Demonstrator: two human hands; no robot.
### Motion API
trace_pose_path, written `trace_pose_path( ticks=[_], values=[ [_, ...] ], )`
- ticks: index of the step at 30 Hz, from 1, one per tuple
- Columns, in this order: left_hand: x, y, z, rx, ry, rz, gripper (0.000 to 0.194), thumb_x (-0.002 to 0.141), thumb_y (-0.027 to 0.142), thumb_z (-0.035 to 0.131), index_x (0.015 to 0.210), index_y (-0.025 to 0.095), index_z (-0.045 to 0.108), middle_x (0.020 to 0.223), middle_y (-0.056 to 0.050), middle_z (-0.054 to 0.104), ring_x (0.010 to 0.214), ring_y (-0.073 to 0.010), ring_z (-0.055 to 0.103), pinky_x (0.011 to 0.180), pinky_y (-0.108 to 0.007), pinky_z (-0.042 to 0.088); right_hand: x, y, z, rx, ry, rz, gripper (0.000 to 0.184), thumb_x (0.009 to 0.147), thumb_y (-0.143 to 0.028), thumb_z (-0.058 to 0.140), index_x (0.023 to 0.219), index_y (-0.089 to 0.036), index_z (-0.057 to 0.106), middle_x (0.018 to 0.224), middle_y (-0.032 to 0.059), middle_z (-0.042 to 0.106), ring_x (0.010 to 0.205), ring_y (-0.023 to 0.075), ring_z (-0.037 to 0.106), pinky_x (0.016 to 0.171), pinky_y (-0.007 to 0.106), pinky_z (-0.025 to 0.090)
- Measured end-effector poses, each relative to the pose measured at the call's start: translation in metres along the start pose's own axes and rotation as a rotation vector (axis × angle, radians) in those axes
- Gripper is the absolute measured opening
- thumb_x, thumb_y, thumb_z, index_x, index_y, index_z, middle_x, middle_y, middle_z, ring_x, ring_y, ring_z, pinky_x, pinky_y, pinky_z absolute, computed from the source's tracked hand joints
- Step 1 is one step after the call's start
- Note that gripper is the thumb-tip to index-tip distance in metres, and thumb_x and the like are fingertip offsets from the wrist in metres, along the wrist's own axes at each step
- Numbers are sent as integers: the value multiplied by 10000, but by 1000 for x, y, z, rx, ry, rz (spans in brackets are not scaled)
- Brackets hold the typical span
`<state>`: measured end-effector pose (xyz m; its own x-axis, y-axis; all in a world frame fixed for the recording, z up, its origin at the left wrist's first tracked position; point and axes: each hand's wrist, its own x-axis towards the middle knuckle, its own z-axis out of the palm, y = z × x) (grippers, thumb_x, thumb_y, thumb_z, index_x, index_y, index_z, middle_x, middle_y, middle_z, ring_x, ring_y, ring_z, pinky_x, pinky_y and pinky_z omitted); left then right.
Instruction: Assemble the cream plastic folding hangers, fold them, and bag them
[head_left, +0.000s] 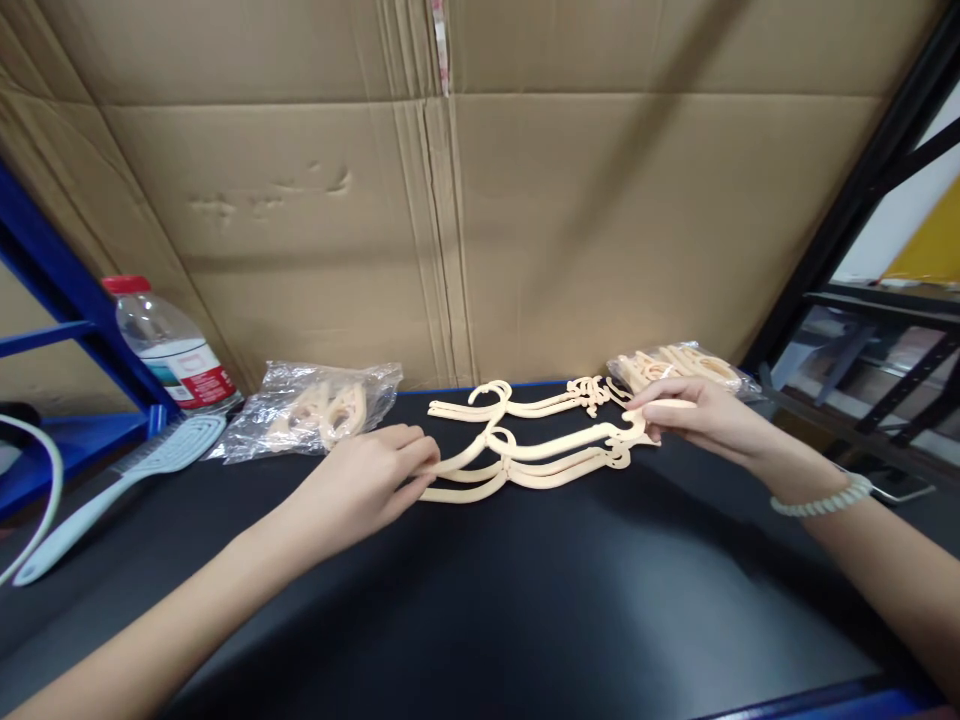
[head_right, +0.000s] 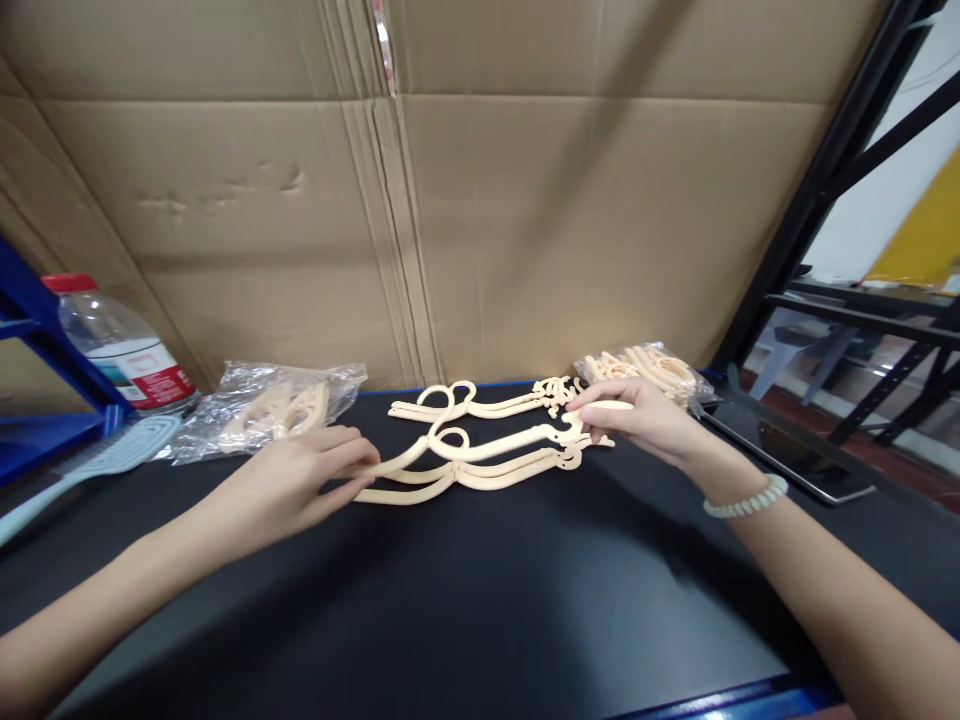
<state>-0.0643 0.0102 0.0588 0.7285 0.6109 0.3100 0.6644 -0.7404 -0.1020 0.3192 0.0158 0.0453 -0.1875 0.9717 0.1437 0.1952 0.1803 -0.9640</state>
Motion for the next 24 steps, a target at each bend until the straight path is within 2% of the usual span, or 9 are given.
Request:
trace_pose_path(
  ticks=[2,4,8,11,14,19,24],
  values=[
    [-2,5,-4,-14,-99,48,184,902,205,439,809,190,597,749,-26,585,640,-165,569,573,-265,408,0,-3,-5,-257,-78,-58,186,683,-379,757,768,-213,750,695,29,692,616,152,591,582,277,459],
    [-4,10,-6,-28,-137,79,167,894,190,457,797,194,593,751,-23,586,630,-167,569,562,-266,397,0,-4,-5,-457,-162,-120,195,715,-405,729,782,-222,752,762,39,715,689,180,624,640,296,472],
    [-5,16,0,-35,-200,83,170,879,135,486,739,195,563,766,-24,595,632,-171,581,554,-262,383,1,3,0,-673,-245,-183,201,756,-423,693,772,-229,743,814,43,708,774,205,626,726,323,462],
    [-5,15,6,-19,-257,63,184,865,89,482,725,188,549,777,-25,589,623,-167,579,542,-257,371,4,10,2,-744,-309,-233,199,777,-411,679,765,-220,734,819,52,695,782,206,613,734,325,452],
    [-5,11,11,-19,-254,52,201,862,56,449,742,186,543,783,-26,576,629,-164,575,543,-254,371,6,13,1,-796,-345,-270,219,796,-411,664,752,-209,734,800,59,680,776,204,605,738,328,443],
    [-3,8,14,-96,-209,35,218,898,86,394,782,183,551,787,-36,574,664,-165,586,582,-252,414,7,11,0,-811,-311,-239,240,778,-436,669,732,-208,730,766,63,677,737,204,596,703,328,434],
    [-3,6,15,-61,-177,36,192,887,104,410,770,186,538,759,-31,566,639,-168,572,561,-257,402,6,11,3,-837,-263,-180,159,771,-351,643,725,-211,704,761,59,689,724,208,596,678,322,438]
  ],
)
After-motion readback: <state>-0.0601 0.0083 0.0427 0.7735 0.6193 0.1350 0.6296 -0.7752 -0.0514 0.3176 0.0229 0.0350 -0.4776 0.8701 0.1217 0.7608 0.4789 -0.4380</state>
